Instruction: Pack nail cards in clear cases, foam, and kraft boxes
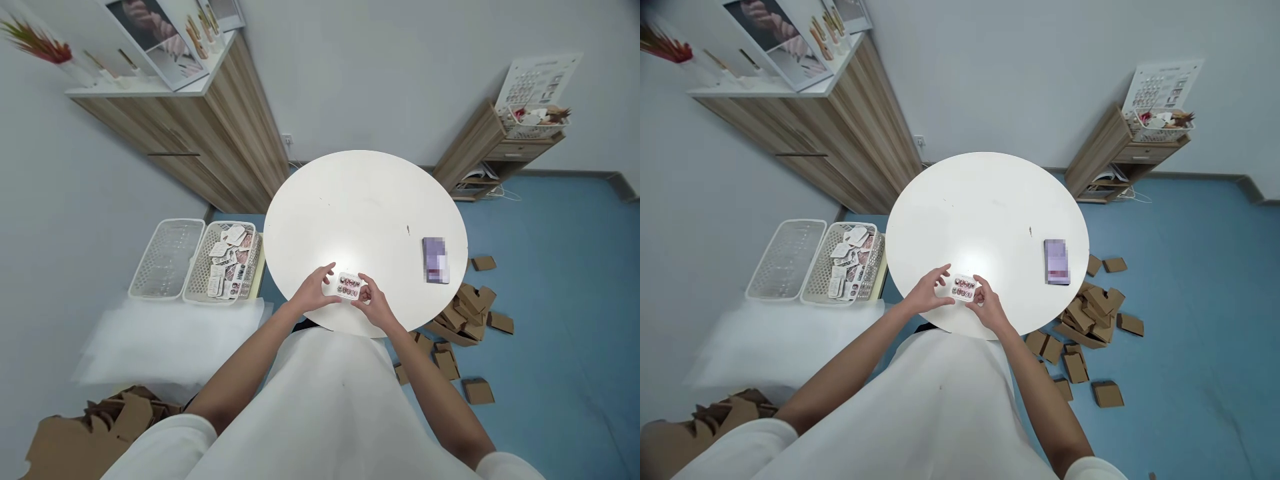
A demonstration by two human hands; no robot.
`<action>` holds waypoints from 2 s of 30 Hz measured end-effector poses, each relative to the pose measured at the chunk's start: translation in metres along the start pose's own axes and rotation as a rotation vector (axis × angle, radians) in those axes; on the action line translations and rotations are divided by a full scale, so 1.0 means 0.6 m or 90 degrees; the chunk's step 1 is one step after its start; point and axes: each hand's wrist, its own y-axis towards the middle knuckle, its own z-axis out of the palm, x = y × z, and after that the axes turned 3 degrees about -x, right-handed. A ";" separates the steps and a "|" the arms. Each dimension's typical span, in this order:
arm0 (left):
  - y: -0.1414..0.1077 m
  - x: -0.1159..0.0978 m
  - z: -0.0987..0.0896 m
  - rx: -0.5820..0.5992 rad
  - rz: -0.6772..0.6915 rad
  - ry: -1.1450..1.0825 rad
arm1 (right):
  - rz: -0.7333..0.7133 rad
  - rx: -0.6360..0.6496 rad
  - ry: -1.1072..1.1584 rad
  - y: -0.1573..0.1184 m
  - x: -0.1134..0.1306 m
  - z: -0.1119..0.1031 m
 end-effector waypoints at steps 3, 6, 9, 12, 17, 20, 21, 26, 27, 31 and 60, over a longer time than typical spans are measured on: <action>-0.012 0.012 -0.027 0.044 0.014 0.012 | 0.001 0.006 0.007 0.011 0.013 0.016; -0.022 0.027 -0.047 0.030 -0.008 -0.025 | -0.007 0.025 0.003 0.023 0.025 0.039; -0.029 0.043 -0.065 0.026 -0.025 -0.056 | -0.018 0.047 -0.010 0.035 0.034 0.066; -0.033 0.061 -0.085 0.012 -0.025 -0.061 | -0.024 0.064 -0.025 0.045 0.042 0.094; -0.040 0.098 -0.123 -0.022 -0.034 -0.072 | -0.016 0.090 -0.090 0.067 0.052 0.139; -0.044 0.127 -0.139 -0.029 -0.036 -0.058 | -0.001 0.106 -0.142 0.082 0.052 0.167; -0.045 0.138 -0.143 -0.031 -0.040 -0.052 | 0.005 0.107 -0.160 0.086 0.051 0.177; -0.047 0.191 -0.147 -0.030 -0.045 -0.034 | 0.025 0.098 -0.252 0.107 0.040 0.223; -0.046 0.200 -0.146 -0.026 -0.048 -0.027 | 0.024 0.096 -0.269 0.111 0.037 0.231; -0.039 0.228 -0.141 0.014 -0.075 0.035 | 0.007 0.071 -0.327 0.132 0.018 0.252; -0.040 0.242 -0.128 0.016 -0.040 0.322 | -0.099 0.099 -0.571 0.153 0.011 0.296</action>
